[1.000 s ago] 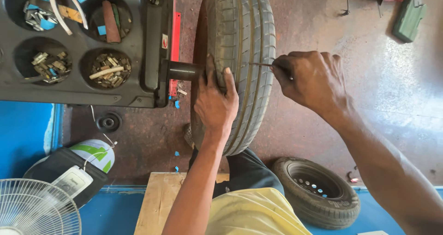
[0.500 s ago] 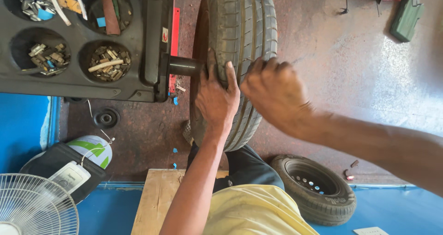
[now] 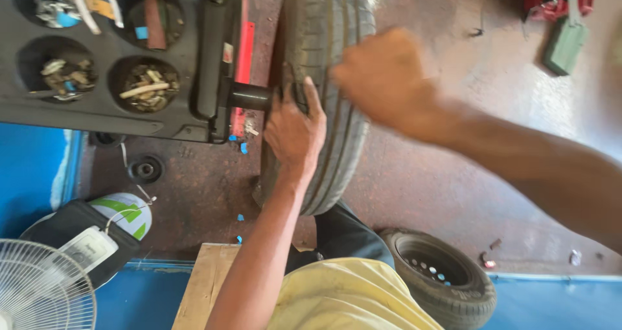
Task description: The person uses a screwdriver to repeatedly poke and scrape the surface of a tire mounted on a red machine. The person holds the tire steady with one hand while working the tool into the tread grooves with the other.
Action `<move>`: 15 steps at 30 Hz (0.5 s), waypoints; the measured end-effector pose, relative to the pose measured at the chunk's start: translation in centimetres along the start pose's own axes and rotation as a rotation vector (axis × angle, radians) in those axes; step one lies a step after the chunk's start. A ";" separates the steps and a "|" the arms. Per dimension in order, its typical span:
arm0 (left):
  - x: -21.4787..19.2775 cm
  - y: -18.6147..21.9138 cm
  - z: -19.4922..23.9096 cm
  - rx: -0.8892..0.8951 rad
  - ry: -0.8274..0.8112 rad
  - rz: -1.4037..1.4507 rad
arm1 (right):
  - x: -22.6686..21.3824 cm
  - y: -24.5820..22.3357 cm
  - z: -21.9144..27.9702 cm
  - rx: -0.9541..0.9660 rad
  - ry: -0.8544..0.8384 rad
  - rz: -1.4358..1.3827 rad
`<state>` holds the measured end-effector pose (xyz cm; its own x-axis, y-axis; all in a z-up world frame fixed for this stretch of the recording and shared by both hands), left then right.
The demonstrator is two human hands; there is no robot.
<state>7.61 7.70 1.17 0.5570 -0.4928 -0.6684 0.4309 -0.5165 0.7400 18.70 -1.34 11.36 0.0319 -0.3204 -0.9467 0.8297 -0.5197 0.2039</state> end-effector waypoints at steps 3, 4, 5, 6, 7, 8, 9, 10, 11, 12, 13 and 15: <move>0.2 0.0 0.1 -0.058 -0.066 0.010 | -1.8 -0.5 -0.9 -0.003 -0.118 0.158; -0.1 -0.1 -0.1 -0.059 -0.062 0.014 | -1.8 1.5 -2.0 0.036 -0.240 0.035; -0.4 -0.1 -0.1 -0.059 -0.058 0.018 | -1.4 3.5 -2.8 0.076 -0.363 -0.087; -0.4 0.1 -0.2 -0.051 -0.064 0.029 | -0.6 5.1 -2.8 0.097 -0.398 -0.276; -0.6 0.3 0.0 -0.038 -0.059 0.044 | 0.4 6.3 -2.7 0.116 -0.431 -0.467; -1.0 0.3 0.3 -0.035 -0.039 0.049 | 1.1 6.8 -2.9 0.114 -0.458 -0.658; -1.2 0.2 0.3 -0.031 -0.020 0.055 | 1.6 7.3 -2.9 0.105 -0.418 -0.571; -1.1 0.2 0.6 -0.037 -0.019 0.055 | 2.3 7.1 -2.3 0.100 -0.388 -0.479; -1.0 0.1 0.8 -0.043 -0.019 0.056 | 2.4 6.2 -1.3 0.094 -0.356 -0.388; -1.1 -0.3 1.0 -0.058 -0.006 0.041 | 1.9 4.8 -0.1 0.023 -0.319 -0.066; -1.0 -0.5 1.1 -0.069 -0.003 0.031 | 1.2 2.6 1.0 -0.046 -0.265 0.253; -0.5 -0.5 1.2 -0.074 -0.022 0.026 | -0.9 -1.6 2.2 -0.165 -0.145 0.258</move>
<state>6.25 7.40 1.05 0.5537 -0.5210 -0.6495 0.4681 -0.4503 0.7603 16.07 -1.96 12.39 0.1831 -0.5401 -0.8214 0.8839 -0.2754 0.3781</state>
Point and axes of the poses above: each hand's wrist, its own z-axis away from the middle knuckle, its own x-axis out of the palm, y = z × x, the point moved 4 cm from there along -z, towards the middle knuckle, and after that the axes turned 12 degrees about y, right-handed, at the moved point
